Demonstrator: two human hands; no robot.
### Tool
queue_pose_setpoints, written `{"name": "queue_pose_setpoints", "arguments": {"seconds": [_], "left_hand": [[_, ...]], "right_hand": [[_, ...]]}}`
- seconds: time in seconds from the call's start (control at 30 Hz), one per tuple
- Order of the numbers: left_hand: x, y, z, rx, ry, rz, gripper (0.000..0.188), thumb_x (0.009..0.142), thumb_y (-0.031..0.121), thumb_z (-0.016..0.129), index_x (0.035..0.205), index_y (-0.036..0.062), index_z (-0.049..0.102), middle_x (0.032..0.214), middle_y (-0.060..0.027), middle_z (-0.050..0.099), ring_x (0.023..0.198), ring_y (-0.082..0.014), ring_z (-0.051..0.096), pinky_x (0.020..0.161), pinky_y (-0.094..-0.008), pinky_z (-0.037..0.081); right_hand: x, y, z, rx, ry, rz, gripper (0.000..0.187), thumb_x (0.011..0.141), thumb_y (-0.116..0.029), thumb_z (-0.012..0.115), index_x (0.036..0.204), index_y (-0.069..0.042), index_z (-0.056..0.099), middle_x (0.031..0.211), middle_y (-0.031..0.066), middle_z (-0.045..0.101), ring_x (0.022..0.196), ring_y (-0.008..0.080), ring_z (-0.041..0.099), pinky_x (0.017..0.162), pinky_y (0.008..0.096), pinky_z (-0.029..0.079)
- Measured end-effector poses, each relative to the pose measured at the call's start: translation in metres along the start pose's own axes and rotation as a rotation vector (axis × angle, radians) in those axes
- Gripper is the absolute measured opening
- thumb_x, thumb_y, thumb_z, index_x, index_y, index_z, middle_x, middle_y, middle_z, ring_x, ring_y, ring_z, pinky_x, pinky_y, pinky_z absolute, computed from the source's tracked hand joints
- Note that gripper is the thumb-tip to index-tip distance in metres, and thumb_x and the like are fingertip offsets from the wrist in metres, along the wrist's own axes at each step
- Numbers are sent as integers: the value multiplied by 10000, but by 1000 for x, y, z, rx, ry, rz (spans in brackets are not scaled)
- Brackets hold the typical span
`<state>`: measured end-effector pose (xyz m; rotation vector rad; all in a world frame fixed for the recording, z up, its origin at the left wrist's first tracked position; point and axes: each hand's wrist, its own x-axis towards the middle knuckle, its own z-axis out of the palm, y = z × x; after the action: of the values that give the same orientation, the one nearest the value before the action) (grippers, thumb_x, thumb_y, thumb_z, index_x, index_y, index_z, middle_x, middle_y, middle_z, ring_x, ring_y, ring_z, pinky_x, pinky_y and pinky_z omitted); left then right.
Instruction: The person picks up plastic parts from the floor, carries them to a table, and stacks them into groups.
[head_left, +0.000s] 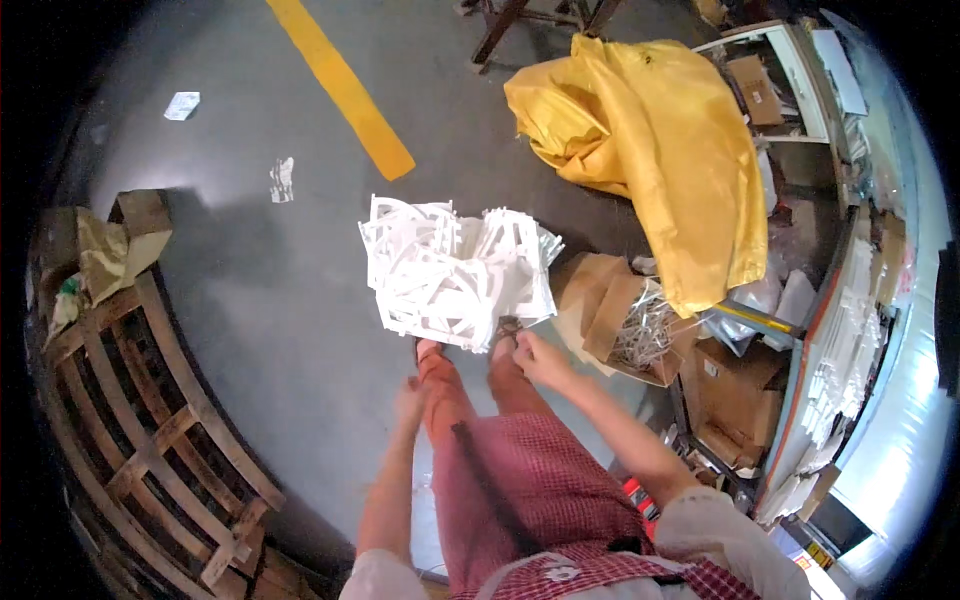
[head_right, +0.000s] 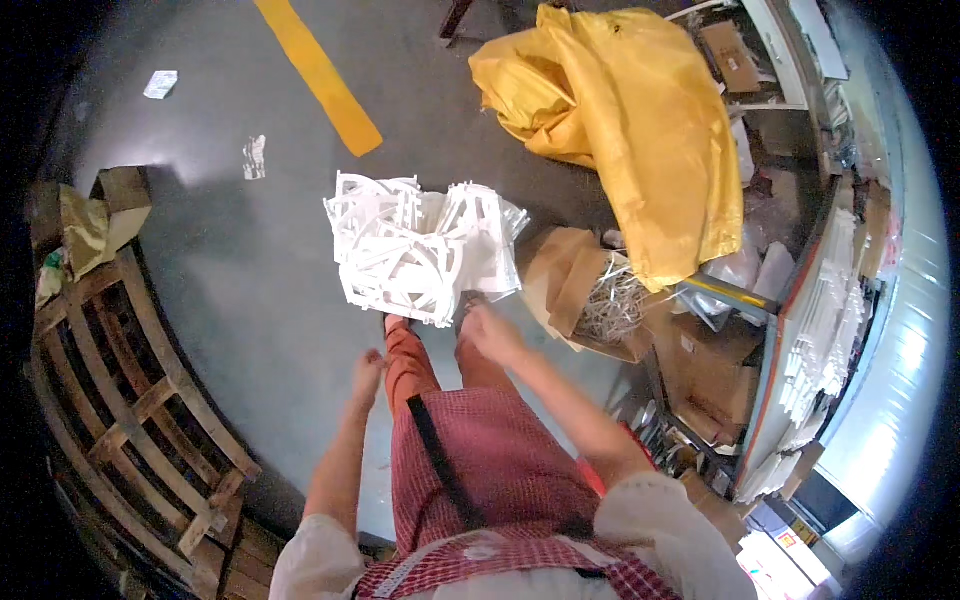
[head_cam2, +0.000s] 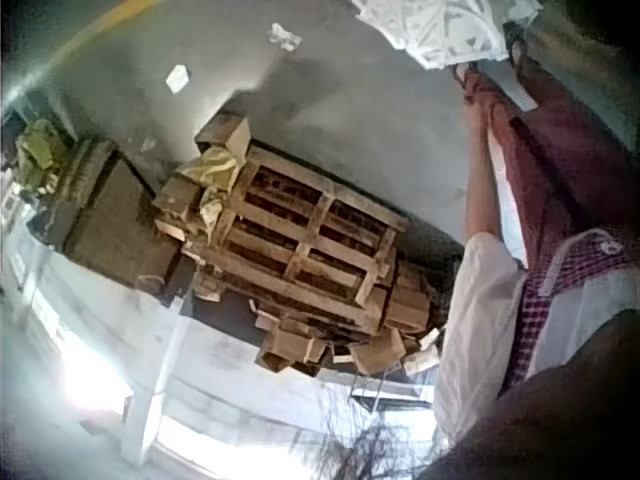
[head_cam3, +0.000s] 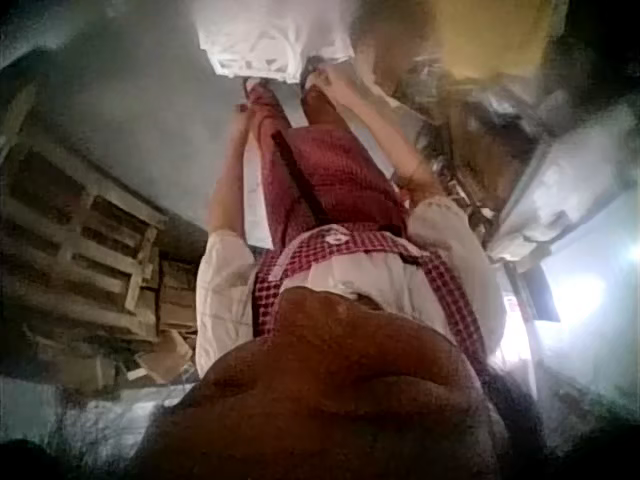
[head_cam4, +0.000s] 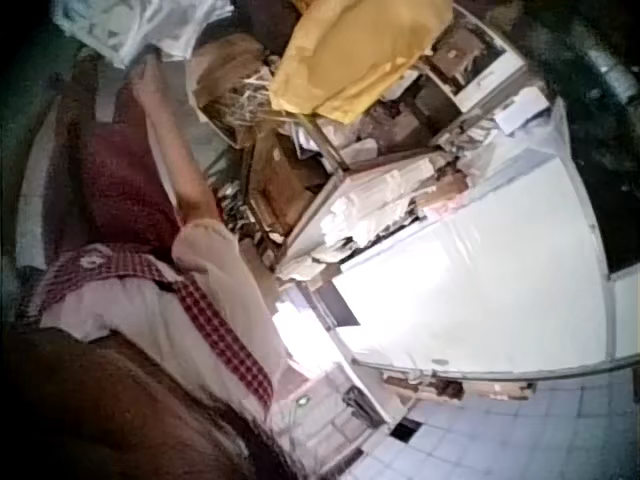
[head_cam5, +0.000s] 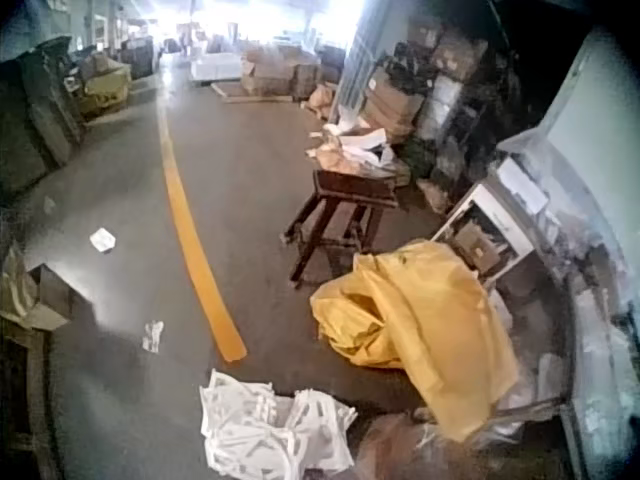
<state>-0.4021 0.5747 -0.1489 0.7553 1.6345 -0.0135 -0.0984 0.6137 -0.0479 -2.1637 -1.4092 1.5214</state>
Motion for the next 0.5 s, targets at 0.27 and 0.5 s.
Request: {"name": "queue_pose_setpoints", "arguments": {"seconds": [0.27,0.5], "left_hand": [[132,24,55,-1055,-317,-433,487,897,290,641,1257,-18,527,1148,-194,615,1105,-343,563,976,-464,433],[124,50,106,-1435,-224,-328,382,886,172,655,1227,20,574,1147,-105,615,1051,-291,576,910,-438,459]], "right_hand": [[-109,138,38,103,-45,226,473,927,-217,621,1323,-51,423,1118,146,638,992,220,647,846,331,520],[-240,279,27,755,384,685,395,913,-150,587,1246,-26,416,887,179,666,728,268,672,597,387,565]]}}
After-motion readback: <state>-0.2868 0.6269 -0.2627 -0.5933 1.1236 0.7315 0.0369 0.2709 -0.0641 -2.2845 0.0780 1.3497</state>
